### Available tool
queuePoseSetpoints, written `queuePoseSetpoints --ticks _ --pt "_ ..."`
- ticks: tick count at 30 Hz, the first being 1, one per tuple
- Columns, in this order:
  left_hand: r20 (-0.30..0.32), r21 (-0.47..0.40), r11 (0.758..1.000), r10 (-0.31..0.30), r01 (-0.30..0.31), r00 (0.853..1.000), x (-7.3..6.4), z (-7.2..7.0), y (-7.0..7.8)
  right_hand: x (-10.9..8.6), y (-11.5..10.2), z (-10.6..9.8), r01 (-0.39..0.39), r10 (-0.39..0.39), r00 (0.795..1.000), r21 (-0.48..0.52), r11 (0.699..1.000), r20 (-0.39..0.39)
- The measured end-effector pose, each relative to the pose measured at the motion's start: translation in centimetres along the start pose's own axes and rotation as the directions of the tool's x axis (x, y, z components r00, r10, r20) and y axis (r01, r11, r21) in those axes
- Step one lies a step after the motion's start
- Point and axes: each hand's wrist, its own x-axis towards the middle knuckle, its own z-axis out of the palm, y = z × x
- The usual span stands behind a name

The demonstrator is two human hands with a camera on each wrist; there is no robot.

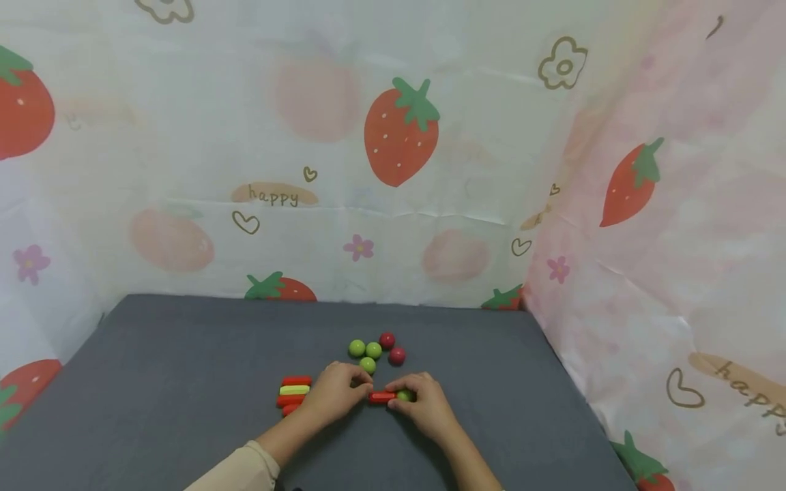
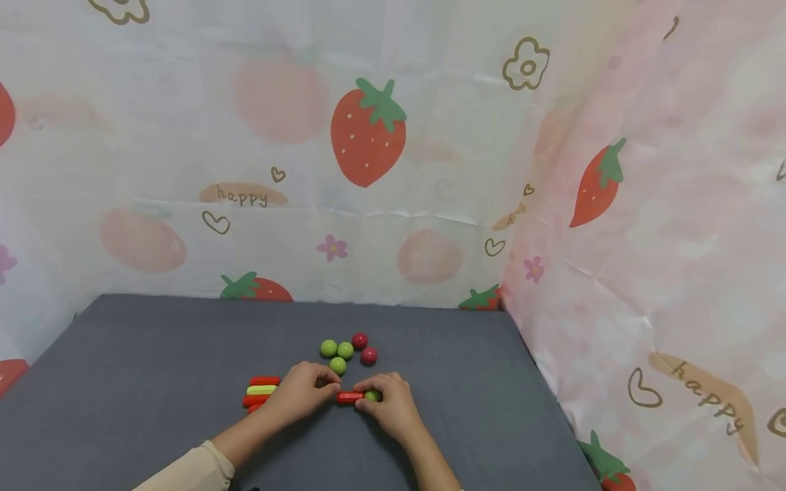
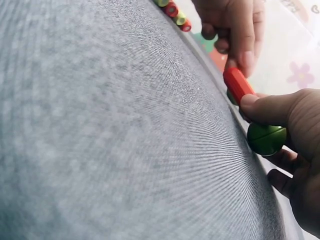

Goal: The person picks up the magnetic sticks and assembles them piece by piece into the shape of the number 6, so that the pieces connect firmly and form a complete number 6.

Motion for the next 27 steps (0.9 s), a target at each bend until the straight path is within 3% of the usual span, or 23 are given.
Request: queuePoseSetpoints --ticks 5,8,14,27 --pt "-0.114 0.05 0.997 -0.047 0.053 0.992 0.8 -0.5 0.1 -0.1 0.0 0.0 -0.011 0.011 1.0 0.007 1.0 0.015" --pt "-0.141 0.042 0.997 -0.062 0.069 0.988 1.5 -0.6 -0.1 0.0 0.1 0.0 -0.022 0.022 1.0 0.013 1.0 0.016" --pt "-0.136 0.021 0.997 -0.077 0.081 0.988 2.6 -0.4 -1.0 0.1 0.3 0.0 -0.021 0.021 1.0 0.013 1.0 0.01" --pt "-0.141 0.013 0.994 -0.11 0.113 0.984 2.6 0.4 -1.4 0.0 0.2 0.0 -0.007 0.007 1.0 0.022 1.0 0.015"
